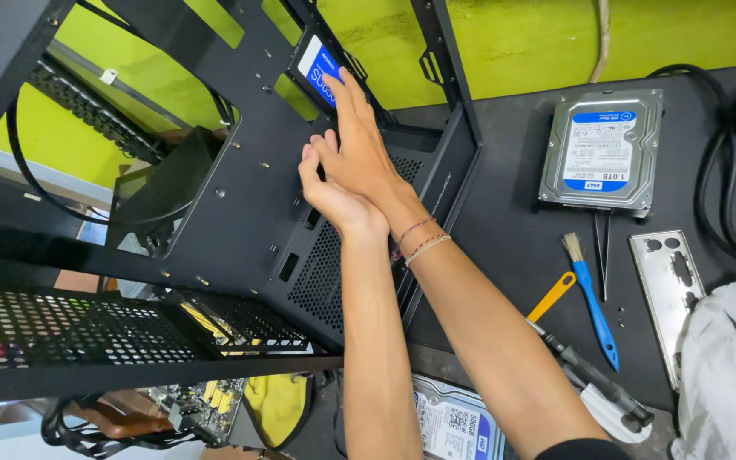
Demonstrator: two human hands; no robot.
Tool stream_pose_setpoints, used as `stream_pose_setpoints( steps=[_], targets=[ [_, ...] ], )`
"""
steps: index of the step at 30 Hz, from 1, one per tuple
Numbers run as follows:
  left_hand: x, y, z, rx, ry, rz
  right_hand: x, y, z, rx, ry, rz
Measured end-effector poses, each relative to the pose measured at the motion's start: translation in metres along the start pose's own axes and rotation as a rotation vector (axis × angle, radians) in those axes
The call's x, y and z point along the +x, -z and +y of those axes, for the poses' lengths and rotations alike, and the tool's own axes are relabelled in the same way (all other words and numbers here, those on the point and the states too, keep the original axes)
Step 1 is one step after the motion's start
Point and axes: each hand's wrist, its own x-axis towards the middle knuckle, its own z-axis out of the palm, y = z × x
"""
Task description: Installing a solid state drive into a desktop computer case using a screwdriver
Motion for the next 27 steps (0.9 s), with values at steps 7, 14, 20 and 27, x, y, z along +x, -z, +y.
stream_pose_setpoints(
  steps=[7, 14, 20, 27],
  targets=[
    [0.000, 0.005, -0.001, 0.047, -0.047, 0.091, 0.004, -0.008, 0.012, -0.031, 0.061, 0.032],
    [0.005, 0.010, -0.006, 0.057, -0.084, 0.150, 0.017, -0.003, 0.011, -0.050, 0.116, 0.186],
    [0.016, 0.020, -0.016, 0.126, -0.228, 0.069, 0.027, 0.005, 0.013, -0.133, 0.142, 0.213],
    [0.009, 0.016, -0.016, 0.183, -0.249, 0.084, 0.025, 0.006, 0.013, -0.196, 0.142, 0.205]
  ],
)
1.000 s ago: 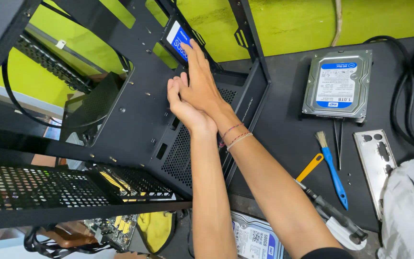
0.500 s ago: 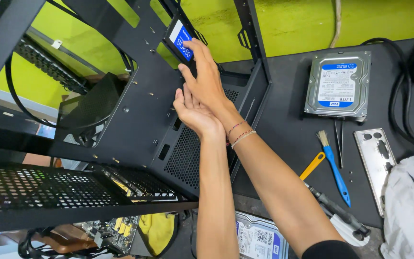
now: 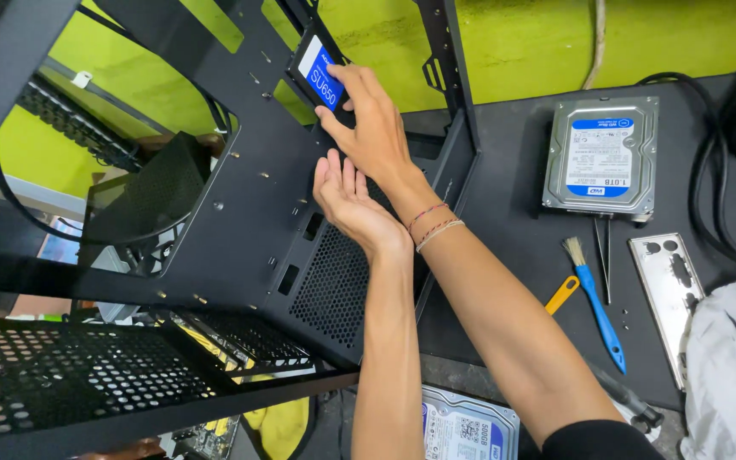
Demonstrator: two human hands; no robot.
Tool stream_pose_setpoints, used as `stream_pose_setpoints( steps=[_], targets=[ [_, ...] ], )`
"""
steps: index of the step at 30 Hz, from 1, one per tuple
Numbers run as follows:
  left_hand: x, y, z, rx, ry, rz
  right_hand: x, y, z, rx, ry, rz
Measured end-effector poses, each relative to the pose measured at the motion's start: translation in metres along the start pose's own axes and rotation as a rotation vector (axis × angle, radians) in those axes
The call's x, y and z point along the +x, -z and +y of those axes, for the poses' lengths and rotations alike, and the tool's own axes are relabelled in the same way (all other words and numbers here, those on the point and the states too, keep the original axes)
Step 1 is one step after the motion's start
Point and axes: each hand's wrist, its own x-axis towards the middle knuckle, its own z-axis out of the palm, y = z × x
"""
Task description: Installing a solid state drive into a desktop computer case using a screwdriver
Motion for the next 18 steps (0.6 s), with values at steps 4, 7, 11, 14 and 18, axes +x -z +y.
stream_pose_setpoints(
  steps=[4, 7, 11, 14, 18],
  targets=[
    [0.000, 0.000, -0.001, 0.008, -0.001, -0.007, 0.000, 0.002, -0.003, -0.066, -0.017, -0.014],
    [-0.001, 0.000, 0.000, 0.027, 0.008, 0.001, 0.001, 0.003, -0.006, -0.071, -0.074, -0.003],
    [-0.002, 0.000, 0.001, 0.039, 0.005, 0.002, 0.003, 0.000, 0.001, -0.120, -0.184, -0.006],
    [-0.001, 0.001, -0.002, 0.036, 0.001, 0.002, 0.004, -0.001, 0.003, -0.150, -0.250, -0.096],
    [-0.004, -0.001, 0.001, 0.044, 0.009, 0.010, 0.002, -0.005, 0.008, -0.131, -0.187, -0.100]
  ],
)
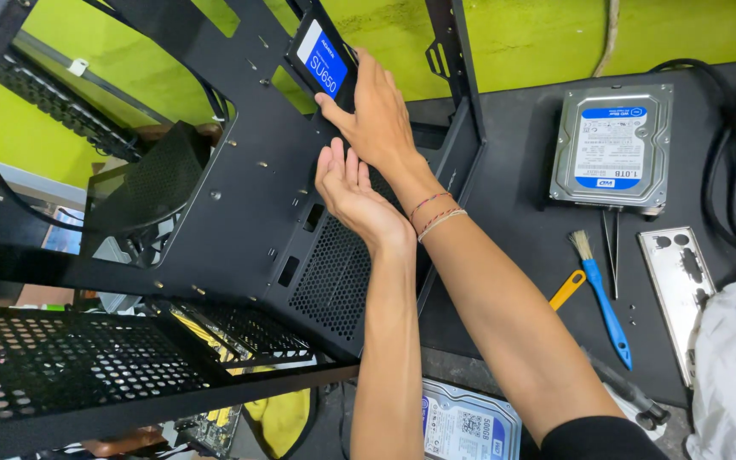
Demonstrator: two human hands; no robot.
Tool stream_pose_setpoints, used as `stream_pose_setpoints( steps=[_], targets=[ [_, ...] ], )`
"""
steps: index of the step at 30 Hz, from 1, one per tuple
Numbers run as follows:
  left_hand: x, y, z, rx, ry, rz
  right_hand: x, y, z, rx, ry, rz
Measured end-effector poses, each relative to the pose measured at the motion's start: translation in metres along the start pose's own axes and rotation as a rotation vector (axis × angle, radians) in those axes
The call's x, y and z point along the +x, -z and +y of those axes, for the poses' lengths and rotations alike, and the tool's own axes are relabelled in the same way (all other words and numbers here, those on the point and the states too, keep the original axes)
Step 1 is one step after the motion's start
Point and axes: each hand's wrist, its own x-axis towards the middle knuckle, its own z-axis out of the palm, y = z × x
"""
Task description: Installing a solid state drive into a desktop computer case using a screwdriver
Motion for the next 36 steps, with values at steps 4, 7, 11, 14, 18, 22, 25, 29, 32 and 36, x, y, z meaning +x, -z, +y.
stream_pose_setpoints(
  steps=[4, 7, 11, 14, 18, 22, 25, 29, 32, 36],
  targets=[
    [0.000, 0.000, 0.001, -0.011, 0.015, 0.007, 0.000, -0.004, 0.003, -0.037, 0.006, -0.005],
    [0.005, 0.003, -0.004, -0.011, 0.003, -0.012, 0.002, -0.001, 0.005, 0.037, 0.002, 0.015],
    [0.007, 0.003, -0.004, 0.005, 0.009, -0.016, 0.002, 0.001, 0.007, 0.145, -0.023, 0.017],
    [0.006, 0.003, -0.006, 0.005, 0.012, -0.030, 0.001, 0.001, 0.010, 0.154, -0.038, 0.006],
    [0.005, 0.002, -0.003, 0.018, 0.010, -0.025, 0.001, 0.001, 0.013, 0.203, -0.031, 0.001],
    [0.006, 0.003, -0.005, 0.010, -0.002, -0.028, 0.001, 0.003, 0.012, 0.250, -0.057, -0.005],
    [0.005, 0.002, -0.003, 0.004, 0.015, -0.008, 0.001, 0.003, 0.008, 0.184, -0.021, 0.014],
    [0.003, 0.002, -0.001, -0.005, 0.016, -0.012, 0.000, 0.005, 0.001, 0.144, -0.070, 0.016],
    [0.002, 0.001, 0.001, -0.003, 0.019, -0.010, 0.001, 0.005, -0.003, 0.121, -0.109, 0.003],
    [0.006, 0.005, -0.005, -0.032, -0.012, -0.034, -0.001, 0.004, -0.008, 0.079, -0.089, 0.011]
  ],
)
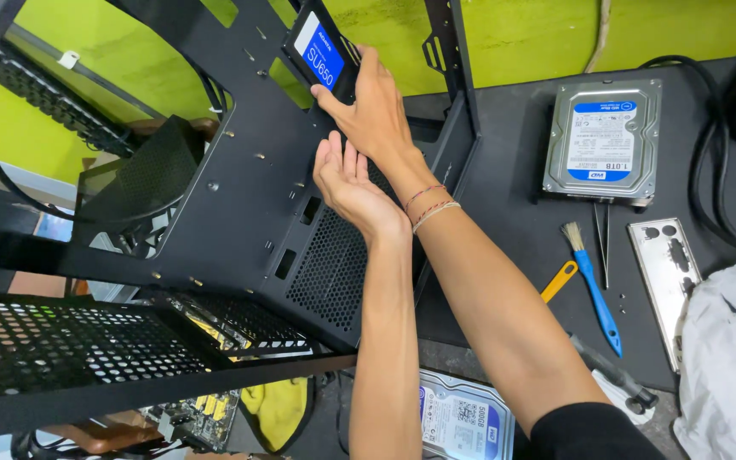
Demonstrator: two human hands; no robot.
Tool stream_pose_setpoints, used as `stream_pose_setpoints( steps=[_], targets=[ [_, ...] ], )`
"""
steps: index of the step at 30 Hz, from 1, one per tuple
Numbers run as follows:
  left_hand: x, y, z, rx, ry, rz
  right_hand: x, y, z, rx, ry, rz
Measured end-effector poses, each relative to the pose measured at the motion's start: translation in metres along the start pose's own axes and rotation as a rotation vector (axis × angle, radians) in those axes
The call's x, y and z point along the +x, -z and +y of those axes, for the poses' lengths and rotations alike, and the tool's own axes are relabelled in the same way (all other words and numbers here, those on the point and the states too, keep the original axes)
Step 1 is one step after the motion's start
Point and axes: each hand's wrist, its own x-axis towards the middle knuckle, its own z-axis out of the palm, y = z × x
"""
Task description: Installing a solid state drive into a desktop computer case using a screwdriver
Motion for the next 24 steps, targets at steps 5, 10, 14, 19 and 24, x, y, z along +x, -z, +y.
stream_pose_setpoints(
  steps=[5, 10, 14, 19, 24],
  targets=[
    [0.000, 0.001, 0.000, -0.012, 0.015, 0.019, -0.002, -0.001, 0.003, 0.031, -0.029, -0.016],
    [-0.001, -0.001, 0.002, 0.019, 0.017, 0.032, 0.000, 0.000, 0.009, 0.090, 0.000, -0.039],
    [-0.005, -0.004, 0.006, 0.020, 0.035, 0.022, 0.000, 0.000, 0.010, 0.041, 0.140, 0.129],
    [0.002, 0.001, 0.000, 0.000, 0.023, 0.009, -0.002, 0.003, 0.001, -0.042, 0.316, 0.209],
    [-0.006, -0.004, 0.008, 0.023, 0.026, 0.020, -0.002, 0.001, 0.003, 0.041, 0.301, 0.109]
  ],
)
